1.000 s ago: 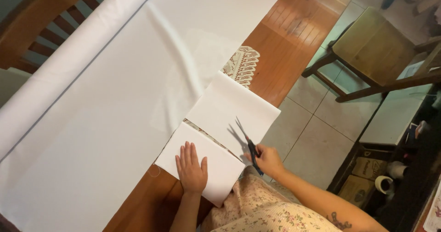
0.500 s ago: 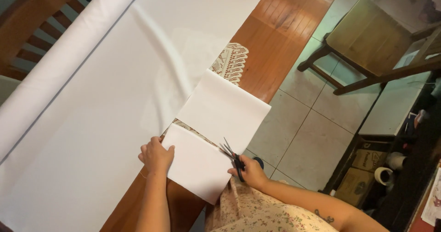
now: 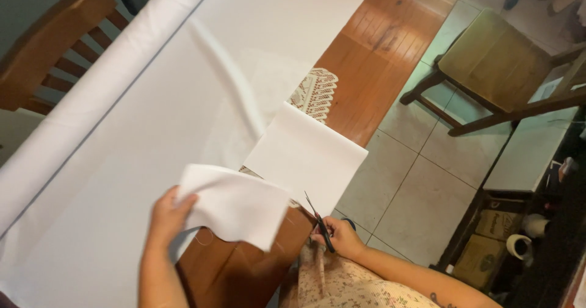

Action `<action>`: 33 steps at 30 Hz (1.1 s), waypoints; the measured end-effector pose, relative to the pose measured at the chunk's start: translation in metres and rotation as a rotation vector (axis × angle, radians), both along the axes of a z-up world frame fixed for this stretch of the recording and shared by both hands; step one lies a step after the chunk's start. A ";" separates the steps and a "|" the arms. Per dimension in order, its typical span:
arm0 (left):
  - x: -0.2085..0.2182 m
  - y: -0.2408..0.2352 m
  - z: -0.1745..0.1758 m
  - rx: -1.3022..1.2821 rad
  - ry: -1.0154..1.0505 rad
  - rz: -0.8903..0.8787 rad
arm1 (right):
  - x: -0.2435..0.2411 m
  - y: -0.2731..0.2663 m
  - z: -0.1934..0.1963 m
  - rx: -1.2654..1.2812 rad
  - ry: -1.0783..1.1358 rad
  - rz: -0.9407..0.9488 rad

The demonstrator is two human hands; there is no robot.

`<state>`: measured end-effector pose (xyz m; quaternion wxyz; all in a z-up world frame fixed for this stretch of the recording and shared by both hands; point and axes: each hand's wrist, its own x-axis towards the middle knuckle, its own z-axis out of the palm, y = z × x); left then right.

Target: Cutting rectangular sections of white fabric from a large roll using scissors on a wooden table.

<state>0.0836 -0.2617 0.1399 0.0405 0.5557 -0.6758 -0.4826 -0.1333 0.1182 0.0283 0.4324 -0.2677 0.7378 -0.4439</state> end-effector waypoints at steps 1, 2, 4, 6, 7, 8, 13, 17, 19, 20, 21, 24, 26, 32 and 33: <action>0.016 -0.018 -0.008 -0.005 0.005 0.001 | -0.001 -0.002 0.001 -0.005 0.005 0.001; 0.033 -0.037 -0.017 -0.074 0.065 0.136 | -0.002 -0.004 0.000 0.012 -0.010 0.014; 0.070 -0.073 -0.052 -0.146 0.129 0.278 | -0.004 -0.008 -0.001 0.025 -0.020 0.034; 0.111 -0.108 -0.105 -0.301 0.010 0.365 | -0.005 -0.013 -0.002 0.063 0.066 0.058; 0.120 -0.113 -0.116 -0.303 0.012 0.370 | -0.007 -0.017 0.000 0.060 0.068 0.063; 0.128 -0.117 -0.128 -0.308 -0.163 0.364 | -0.010 -0.021 0.002 0.071 0.157 0.069; 0.090 -0.082 -0.131 -0.829 -0.577 0.464 | -0.030 -0.054 0.001 0.017 0.423 -0.003; 0.031 -0.037 -0.125 -0.955 -0.111 -0.104 | -0.034 -0.079 -0.026 0.199 0.620 0.006; 0.000 -0.019 -0.109 -0.847 -0.113 -0.222 | -0.032 -0.089 -0.041 0.211 0.620 -0.027; -0.008 -0.015 -0.109 -0.739 -0.229 -0.293 | -0.028 -0.092 -0.043 0.217 0.592 -0.001; -0.016 -0.011 -0.108 -0.629 -0.344 -0.362 | -0.024 -0.094 -0.044 0.223 0.565 0.026; -0.030 -0.008 -0.088 -0.559 -0.428 -0.368 | -0.013 -0.093 -0.050 0.251 0.523 0.046; -0.025 -0.011 -0.114 -0.651 -0.398 -0.382 | -0.011 -0.089 -0.059 0.243 0.545 0.057; -0.025 -0.010 -0.132 -0.777 -0.337 -0.359 | -0.011 -0.088 -0.064 0.183 0.522 0.036; -0.025 -0.010 -0.131 -0.735 -0.335 -0.316 | -0.011 -0.089 -0.060 0.169 0.527 0.038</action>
